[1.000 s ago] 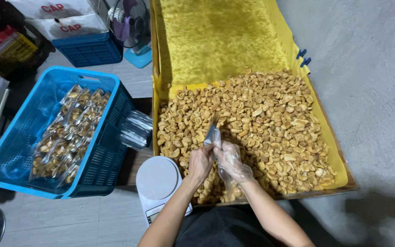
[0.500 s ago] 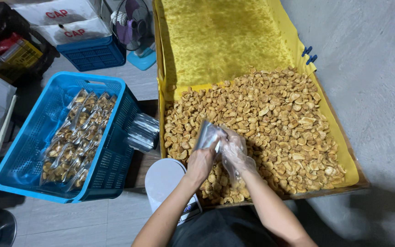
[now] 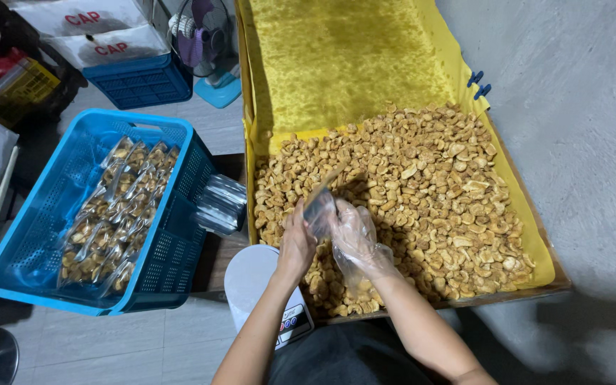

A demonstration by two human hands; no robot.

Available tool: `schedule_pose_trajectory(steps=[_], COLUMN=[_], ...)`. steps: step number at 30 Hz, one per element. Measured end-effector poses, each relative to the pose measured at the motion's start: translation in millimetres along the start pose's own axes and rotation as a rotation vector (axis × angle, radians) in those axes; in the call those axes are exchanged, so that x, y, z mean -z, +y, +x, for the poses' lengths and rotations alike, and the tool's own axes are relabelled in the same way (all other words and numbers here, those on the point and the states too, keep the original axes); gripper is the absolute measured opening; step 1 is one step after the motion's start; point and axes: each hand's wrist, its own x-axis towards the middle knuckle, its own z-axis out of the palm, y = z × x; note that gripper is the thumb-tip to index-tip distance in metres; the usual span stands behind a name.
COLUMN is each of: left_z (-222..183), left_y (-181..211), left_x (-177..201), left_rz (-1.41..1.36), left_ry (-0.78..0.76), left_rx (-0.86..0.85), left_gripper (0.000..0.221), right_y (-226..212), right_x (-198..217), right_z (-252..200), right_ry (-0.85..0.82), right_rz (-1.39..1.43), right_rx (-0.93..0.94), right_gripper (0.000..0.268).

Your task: The person packages snacks by filling plastic bags from a large container, weighing them on a digital scale, and placing the filled bags into a blue crate.

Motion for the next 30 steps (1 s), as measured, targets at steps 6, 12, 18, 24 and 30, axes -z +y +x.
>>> schedule_pose_trajectory(steps=[6,12,18,24,30], left_z=[10,32,36,50,53], left_y=[18,-69,-87,-82,-81], left_x=[43,78,51,51,14], left_rz=[-0.608,-0.894,-0.852,-0.857,-0.518], left_ry=[-0.281,-0.247,-0.153,-0.157,0.087], left_rx=[0.206,0.619,0.319,0.348,0.329], left_gripper=[0.089,0.069,0.022,0.013,0.027], right_y=[39,23,-55,43,74], right_x=[-18,90,138,90,53], right_z=[-4,-5,-27,-10,-23], right_ry=[-0.113,-0.495,-0.133,-0.221,-0.099], right_rz=[-0.124,0.922,0.903,0.878,0.526], right_rx=[0.284,-0.339,-0.771,-0.683,-0.26], right_gripper=[0.021,0.033,0.056,0.059,0.026])
